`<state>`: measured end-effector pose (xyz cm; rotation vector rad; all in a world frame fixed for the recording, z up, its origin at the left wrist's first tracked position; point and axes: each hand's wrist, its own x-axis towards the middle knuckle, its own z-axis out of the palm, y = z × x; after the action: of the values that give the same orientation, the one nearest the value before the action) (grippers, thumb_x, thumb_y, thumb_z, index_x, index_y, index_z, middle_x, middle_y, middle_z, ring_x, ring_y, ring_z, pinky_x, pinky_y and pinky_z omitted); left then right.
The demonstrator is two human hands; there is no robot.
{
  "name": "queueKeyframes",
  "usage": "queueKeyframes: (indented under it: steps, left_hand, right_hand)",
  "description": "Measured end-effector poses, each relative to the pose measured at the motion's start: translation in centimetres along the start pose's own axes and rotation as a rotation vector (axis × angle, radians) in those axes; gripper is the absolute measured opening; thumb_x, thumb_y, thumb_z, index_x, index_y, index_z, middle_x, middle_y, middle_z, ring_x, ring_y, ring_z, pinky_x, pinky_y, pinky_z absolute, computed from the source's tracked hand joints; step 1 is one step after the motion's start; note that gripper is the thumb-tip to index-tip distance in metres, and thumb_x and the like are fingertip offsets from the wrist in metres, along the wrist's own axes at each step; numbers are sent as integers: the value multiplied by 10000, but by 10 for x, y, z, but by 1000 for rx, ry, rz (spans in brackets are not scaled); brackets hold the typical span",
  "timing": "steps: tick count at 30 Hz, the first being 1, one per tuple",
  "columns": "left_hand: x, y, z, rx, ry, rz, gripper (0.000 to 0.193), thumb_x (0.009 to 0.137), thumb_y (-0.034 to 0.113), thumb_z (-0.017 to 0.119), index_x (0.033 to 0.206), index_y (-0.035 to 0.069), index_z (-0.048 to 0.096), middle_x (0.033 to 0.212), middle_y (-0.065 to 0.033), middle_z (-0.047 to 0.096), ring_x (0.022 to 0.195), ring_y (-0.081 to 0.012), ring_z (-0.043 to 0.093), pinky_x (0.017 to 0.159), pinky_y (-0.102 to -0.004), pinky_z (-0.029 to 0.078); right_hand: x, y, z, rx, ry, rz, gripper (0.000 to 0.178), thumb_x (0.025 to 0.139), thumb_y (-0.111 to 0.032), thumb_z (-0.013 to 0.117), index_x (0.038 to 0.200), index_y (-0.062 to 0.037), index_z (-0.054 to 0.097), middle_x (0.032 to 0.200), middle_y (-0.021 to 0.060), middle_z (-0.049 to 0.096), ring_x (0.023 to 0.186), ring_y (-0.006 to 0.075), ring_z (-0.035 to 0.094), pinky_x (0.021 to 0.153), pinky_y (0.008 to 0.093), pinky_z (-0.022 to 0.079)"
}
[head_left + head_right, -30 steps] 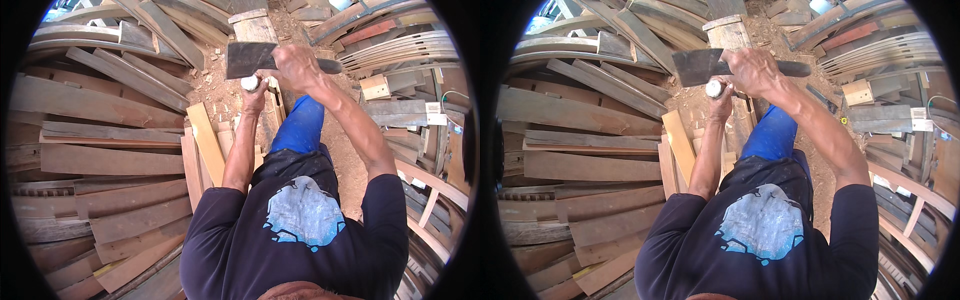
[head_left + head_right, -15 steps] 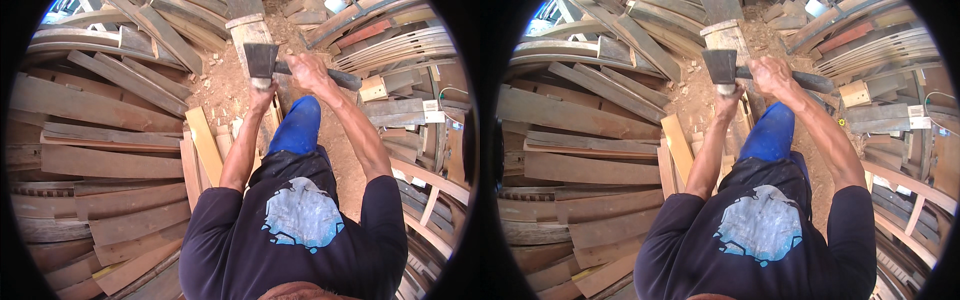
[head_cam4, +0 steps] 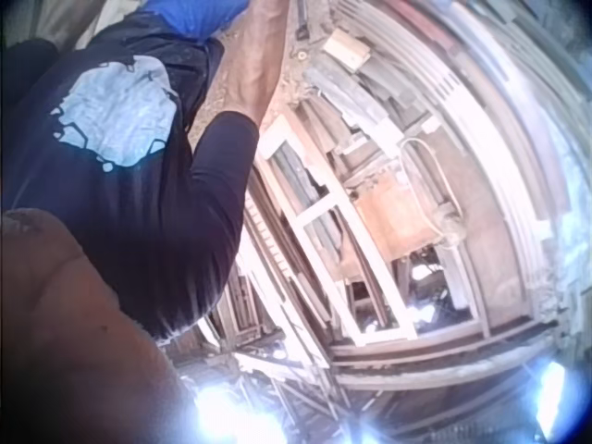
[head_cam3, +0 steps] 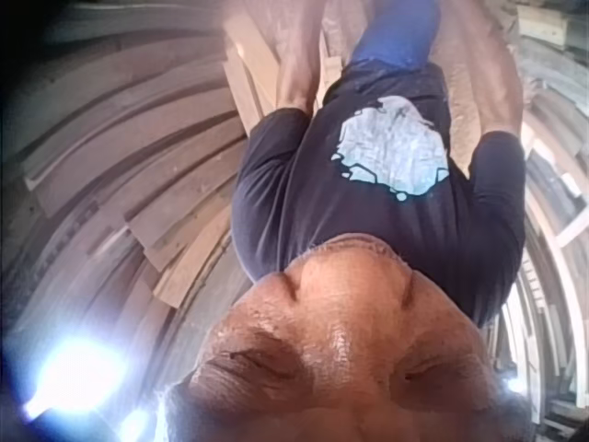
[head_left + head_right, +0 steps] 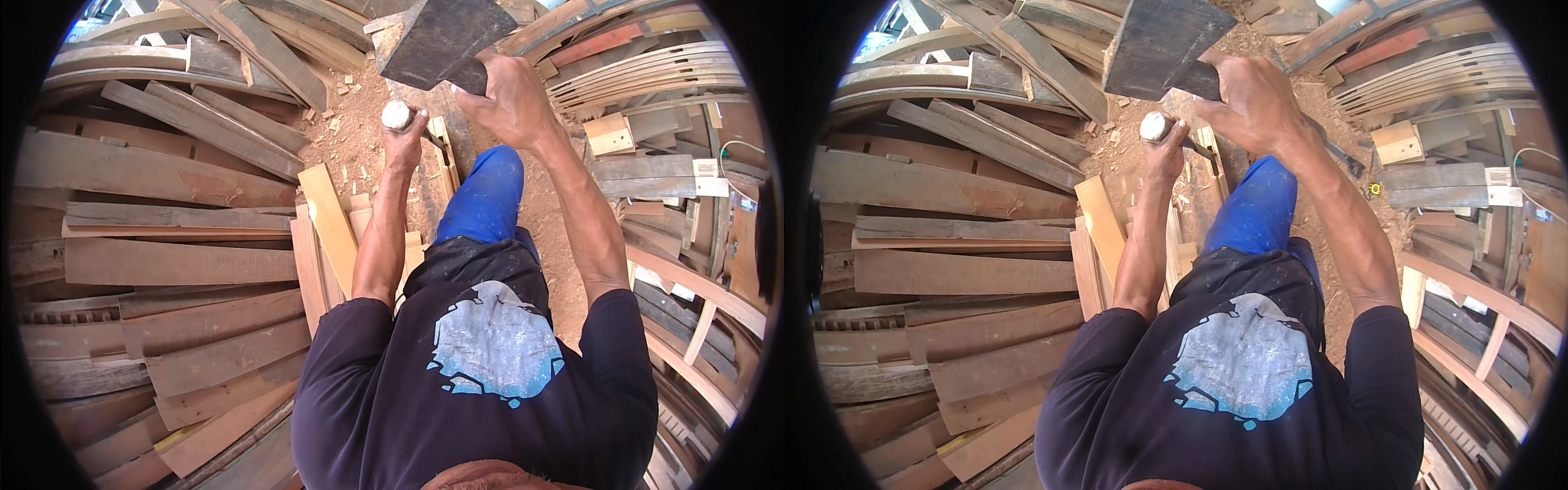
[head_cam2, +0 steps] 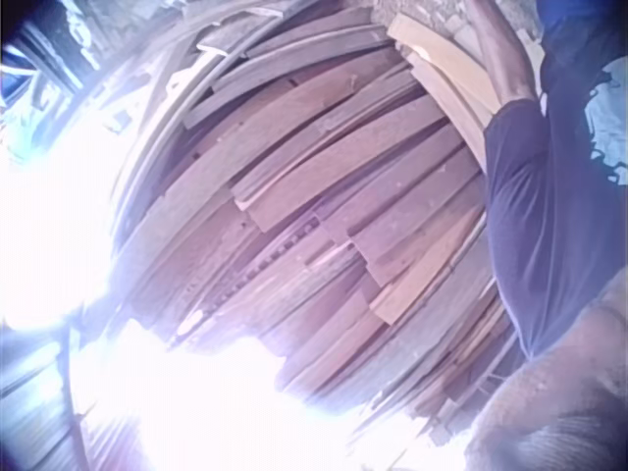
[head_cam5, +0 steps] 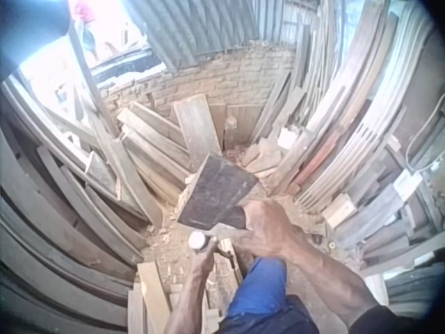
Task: The person uses a chisel and mallet to carve and shape a long wooden plank. They repeatedly strike the chisel to remove material, then inspect and reposition the plank to continue shaping it.
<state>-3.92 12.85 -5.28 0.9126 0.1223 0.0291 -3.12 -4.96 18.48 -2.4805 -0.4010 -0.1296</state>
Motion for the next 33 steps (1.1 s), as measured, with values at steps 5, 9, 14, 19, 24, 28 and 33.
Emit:
queueKeyframes:
  steps: [5,9,14,19,24,28,33]
  left_hand:
    - [-8,-4,-11,-155,55,17,253,832,-90,749,999,75,656,937,-28,677,829,-124,654,770,-286,550]
    - [-8,-7,-7,-99,52,8,328,823,-123,733,1050,92,634,973,-3,657,840,-116,642,764,-291,550]
    - [-14,-4,9,-79,83,-8,291,819,-105,761,1004,83,635,896,-2,661,780,-88,629,682,-247,545]
    - [-22,-7,35,247,46,-40,280,827,-49,781,1013,90,626,923,5,649,843,-98,618,731,-274,523]
    - [-18,-17,29,261,25,-52,203,846,54,797,905,89,606,819,25,638,737,-75,591,648,-261,504]
    - [-15,-18,38,394,34,-80,206,834,7,792,934,83,629,828,19,635,743,-78,591,663,-252,501]
    - [-26,-18,38,689,-100,-207,206,833,99,796,934,64,620,842,-2,647,736,-102,598,657,-278,498]
  right_hand:
    - [10,-1,45,-310,-140,-77,250,824,-178,722,1022,-26,695,748,209,697,705,327,721,666,437,587]
    - [22,34,83,-525,-226,-294,232,967,-174,613,1156,-54,678,616,65,603,542,174,611,447,329,507]
    - [31,-16,33,-285,-231,-138,283,906,-135,677,1174,-44,674,625,77,640,510,172,589,486,324,524]
    - [12,44,48,-458,-314,-59,292,854,-75,688,1144,-47,693,622,117,647,559,199,646,513,353,545]
    - [6,31,26,-225,38,-156,325,862,-62,654,1184,-45,694,615,133,646,554,226,663,521,380,563]
    - [2,43,45,-493,-466,249,360,856,-91,666,1212,-35,666,707,148,693,601,282,690,566,383,585]
    - [-44,68,45,-342,-251,38,452,837,-134,705,1274,-36,640,664,114,660,639,251,690,605,395,578]
